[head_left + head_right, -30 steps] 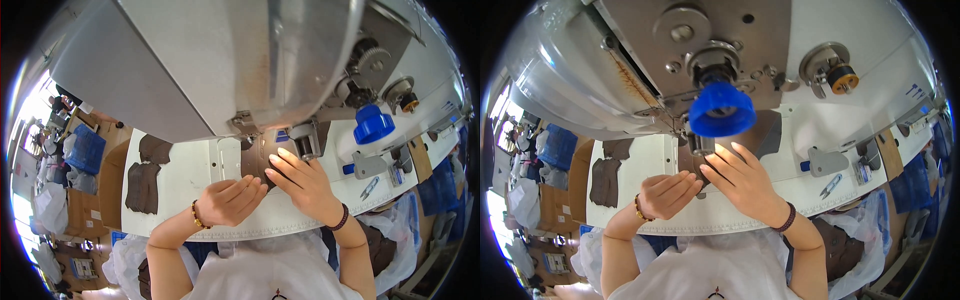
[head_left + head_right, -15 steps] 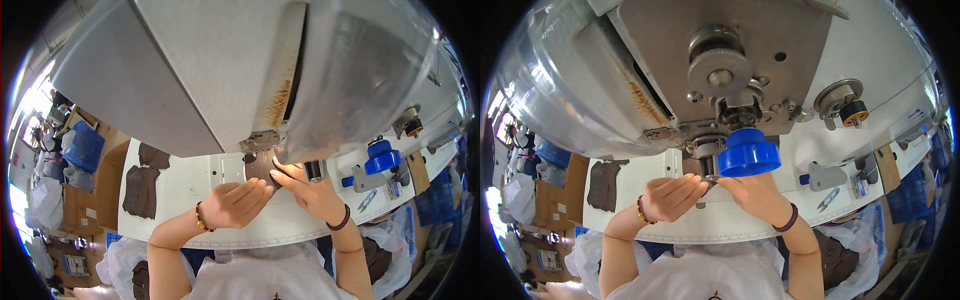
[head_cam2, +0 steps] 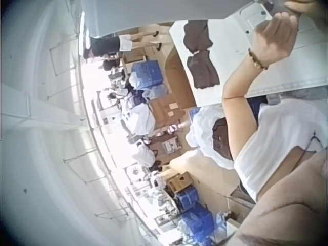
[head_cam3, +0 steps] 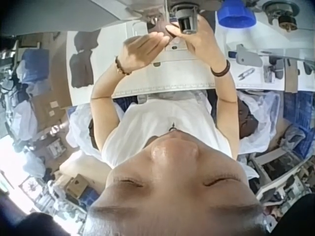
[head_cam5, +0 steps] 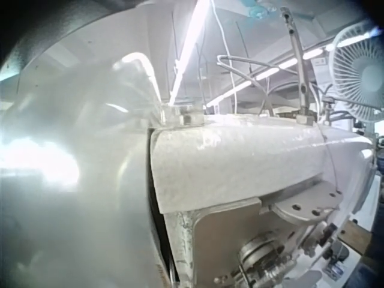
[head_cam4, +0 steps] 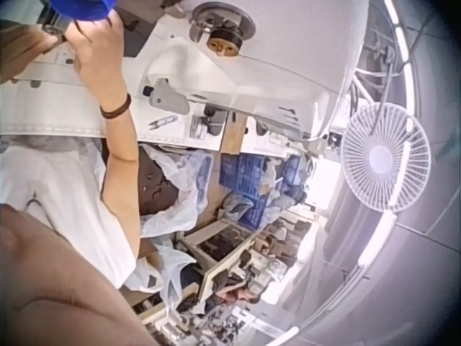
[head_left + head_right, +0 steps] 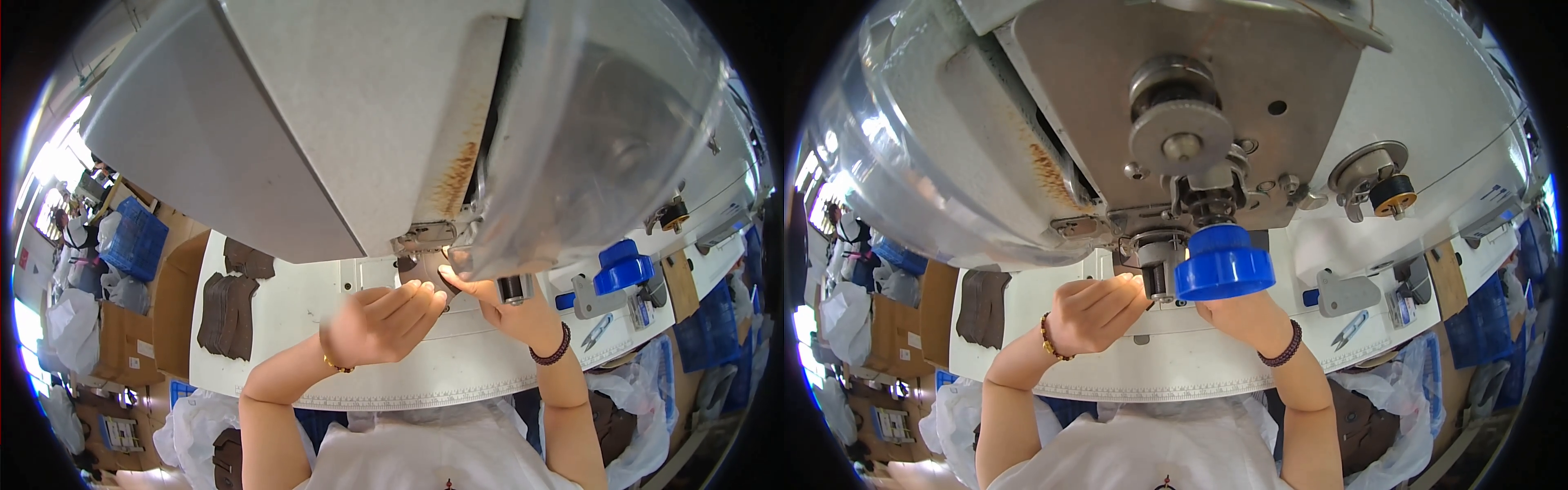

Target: Stitching together leather components of a shoe upper using an industrial sewing machine.

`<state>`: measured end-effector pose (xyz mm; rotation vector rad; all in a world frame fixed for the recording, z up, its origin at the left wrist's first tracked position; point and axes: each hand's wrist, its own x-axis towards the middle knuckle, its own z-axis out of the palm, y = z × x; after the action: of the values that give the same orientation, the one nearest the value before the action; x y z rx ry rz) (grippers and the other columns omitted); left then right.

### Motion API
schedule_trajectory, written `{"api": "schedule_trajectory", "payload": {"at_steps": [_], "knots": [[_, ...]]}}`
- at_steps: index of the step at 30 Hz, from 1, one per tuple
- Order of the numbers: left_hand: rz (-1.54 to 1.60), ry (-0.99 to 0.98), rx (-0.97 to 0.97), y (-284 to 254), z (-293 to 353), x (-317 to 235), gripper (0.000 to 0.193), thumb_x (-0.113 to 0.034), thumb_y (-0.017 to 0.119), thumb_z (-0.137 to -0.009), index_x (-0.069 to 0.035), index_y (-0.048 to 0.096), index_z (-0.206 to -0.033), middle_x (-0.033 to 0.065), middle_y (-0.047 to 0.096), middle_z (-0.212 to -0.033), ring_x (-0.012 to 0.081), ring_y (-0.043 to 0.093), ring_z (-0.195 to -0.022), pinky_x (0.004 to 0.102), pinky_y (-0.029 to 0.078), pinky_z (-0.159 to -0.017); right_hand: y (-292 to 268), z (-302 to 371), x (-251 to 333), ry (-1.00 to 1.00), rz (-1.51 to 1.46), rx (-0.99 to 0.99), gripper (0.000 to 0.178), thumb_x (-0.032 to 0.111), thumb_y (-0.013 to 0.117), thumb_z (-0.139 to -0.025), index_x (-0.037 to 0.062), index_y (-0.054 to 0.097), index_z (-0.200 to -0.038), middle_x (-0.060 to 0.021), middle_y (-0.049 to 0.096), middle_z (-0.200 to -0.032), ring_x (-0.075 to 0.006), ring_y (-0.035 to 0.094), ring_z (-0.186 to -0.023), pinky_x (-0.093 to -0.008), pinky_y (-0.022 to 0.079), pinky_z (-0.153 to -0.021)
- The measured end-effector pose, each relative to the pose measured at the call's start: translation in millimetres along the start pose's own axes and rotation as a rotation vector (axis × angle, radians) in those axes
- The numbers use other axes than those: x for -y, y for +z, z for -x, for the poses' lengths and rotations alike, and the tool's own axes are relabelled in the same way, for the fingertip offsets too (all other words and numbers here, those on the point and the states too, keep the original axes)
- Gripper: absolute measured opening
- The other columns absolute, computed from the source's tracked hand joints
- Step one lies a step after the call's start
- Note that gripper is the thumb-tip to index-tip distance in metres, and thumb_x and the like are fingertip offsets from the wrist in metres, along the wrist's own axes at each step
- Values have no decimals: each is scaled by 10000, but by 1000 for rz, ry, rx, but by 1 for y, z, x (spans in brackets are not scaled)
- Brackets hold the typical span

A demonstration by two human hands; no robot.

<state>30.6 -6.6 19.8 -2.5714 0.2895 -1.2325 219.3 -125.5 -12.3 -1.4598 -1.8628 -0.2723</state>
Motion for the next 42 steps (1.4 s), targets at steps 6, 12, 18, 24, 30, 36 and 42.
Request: {"api": "schedule_trajectory", "payload": {"at_steps": [6,12,18,24,30,36,42], "knots": [[-12,-6,5,0,-1,2,197,14,664,-659,4,659,-856,30,599,-783,101,584,-726,184,452,-457,3,0,-4,-26,90,3,515,-87,585,-687,198,682,-1106,-36,655,-1075,-221,614,-857,-341,482,-757],[-23,-34,1,3,-3,10,209,2,664,-641,-11,652,-850,37,603,-796,119,604,-753,194,486,-480,9,2,-6,-16,171,-25,456,-48,603,-715,189,678,-1098,-41,650,-1085,-228,618,-941,-351,485,-792],[-9,-47,60,2,0,10,197,7,661,-665,-21,649,-860,37,589,-799,129,627,-786,195,491,-485,11,-2,-5,-1,167,8,472,-52,613,-695,164,657,-1112,-29,658,-1011,-220,618,-932,-347,479,-810],[-25,-97,35,3,6,10,214,11,661,-686,-13,642,-897,43,578,-834,140,641,-811,205,463,-440,10,-7,6,-45,218,-50,527,-72,605,-663,140,649,-1144,-27,652,-947,-202,609,-874,-313,464,-790],[51,-150,58,5,11,12,278,32,688,-612,-7,647,-884,62,592,-861,168,640,-688,230,479,-449,9,-11,15,-41,290,-25,500,-55,618,-670,138,657,-1131,2,602,-793,-176,578,-749,-306,450,-706],[63,-142,68,2,10,16,272,7,704,-620,-5,651,-886,54,597,-829,181,638,-710,257,514,-515,8,-12,17,-95,333,-91,470,-54,608,-680,141,659,-1104,13,616,-824,-165,591,-786,-302,457,-725],[146,-172,24,1,10,23,235,-38,683,-663,-42,654,-895,16,591,-825,120,634,-729,216,474,-471,-2,-8,8,-67,185,-32,500,-18,621,-663,171,645,-1125,11,662,-964,-184,604,-861,-363,429,-837]]}}
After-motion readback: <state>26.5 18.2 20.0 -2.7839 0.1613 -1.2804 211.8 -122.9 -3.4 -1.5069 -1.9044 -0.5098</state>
